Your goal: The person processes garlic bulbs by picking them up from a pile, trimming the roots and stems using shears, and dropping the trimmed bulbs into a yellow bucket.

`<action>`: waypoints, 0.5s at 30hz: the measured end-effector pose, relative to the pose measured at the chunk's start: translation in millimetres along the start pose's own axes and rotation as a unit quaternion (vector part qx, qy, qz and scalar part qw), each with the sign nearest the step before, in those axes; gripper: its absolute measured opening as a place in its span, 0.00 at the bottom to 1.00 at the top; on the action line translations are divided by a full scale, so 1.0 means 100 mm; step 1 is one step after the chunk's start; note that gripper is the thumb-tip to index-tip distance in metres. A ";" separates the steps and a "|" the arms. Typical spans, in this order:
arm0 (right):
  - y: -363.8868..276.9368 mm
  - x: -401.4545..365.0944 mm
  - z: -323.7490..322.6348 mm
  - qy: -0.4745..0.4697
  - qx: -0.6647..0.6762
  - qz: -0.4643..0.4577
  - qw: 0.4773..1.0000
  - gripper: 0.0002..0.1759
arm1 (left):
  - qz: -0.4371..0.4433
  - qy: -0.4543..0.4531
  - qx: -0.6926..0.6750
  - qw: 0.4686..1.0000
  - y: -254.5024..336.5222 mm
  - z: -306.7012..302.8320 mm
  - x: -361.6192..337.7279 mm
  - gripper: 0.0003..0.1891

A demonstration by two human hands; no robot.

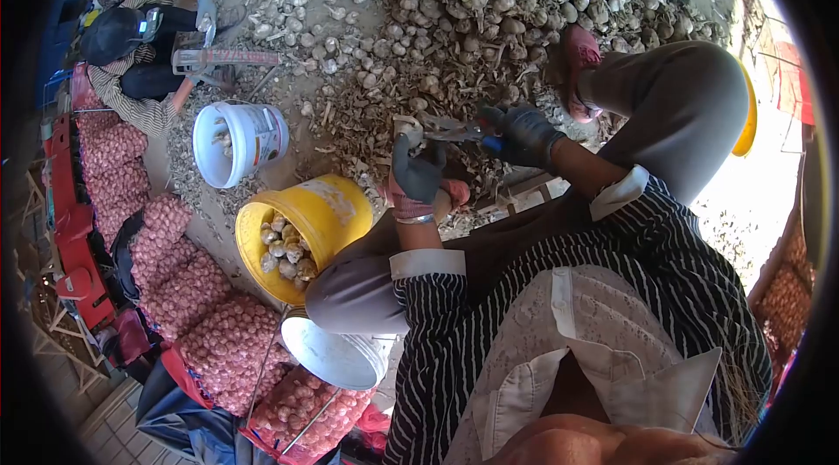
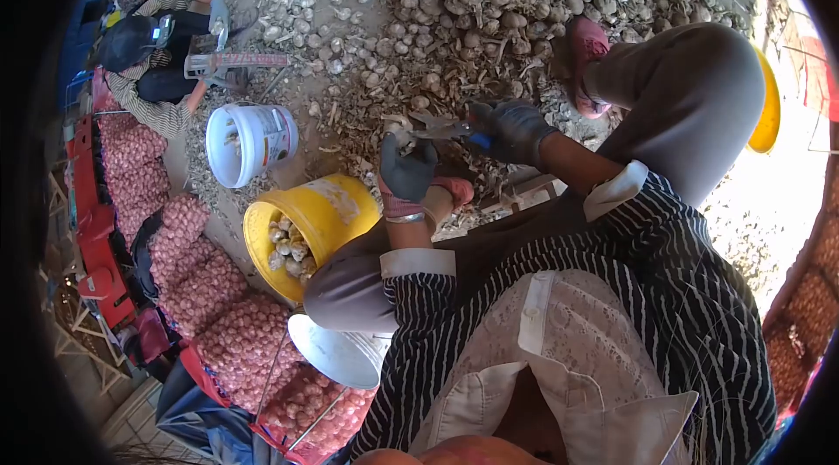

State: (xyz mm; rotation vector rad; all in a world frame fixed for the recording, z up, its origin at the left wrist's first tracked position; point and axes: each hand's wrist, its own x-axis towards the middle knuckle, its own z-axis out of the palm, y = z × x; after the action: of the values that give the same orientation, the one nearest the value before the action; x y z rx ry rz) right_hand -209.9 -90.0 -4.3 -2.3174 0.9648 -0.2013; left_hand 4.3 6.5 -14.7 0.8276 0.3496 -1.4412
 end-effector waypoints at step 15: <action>-0.25 -0.05 0.03 -0.108 0.159 0.113 0.975 0.27 | 0.290 0.025 0.346 0.892 -0.34 0.06 0.04 0.34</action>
State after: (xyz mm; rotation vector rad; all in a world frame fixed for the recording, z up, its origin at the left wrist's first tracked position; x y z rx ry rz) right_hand -197.8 -72.1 8.6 -1.8790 0.9957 -0.0066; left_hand -28.9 2.0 -22.5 1.4025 -0.3924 -0.9587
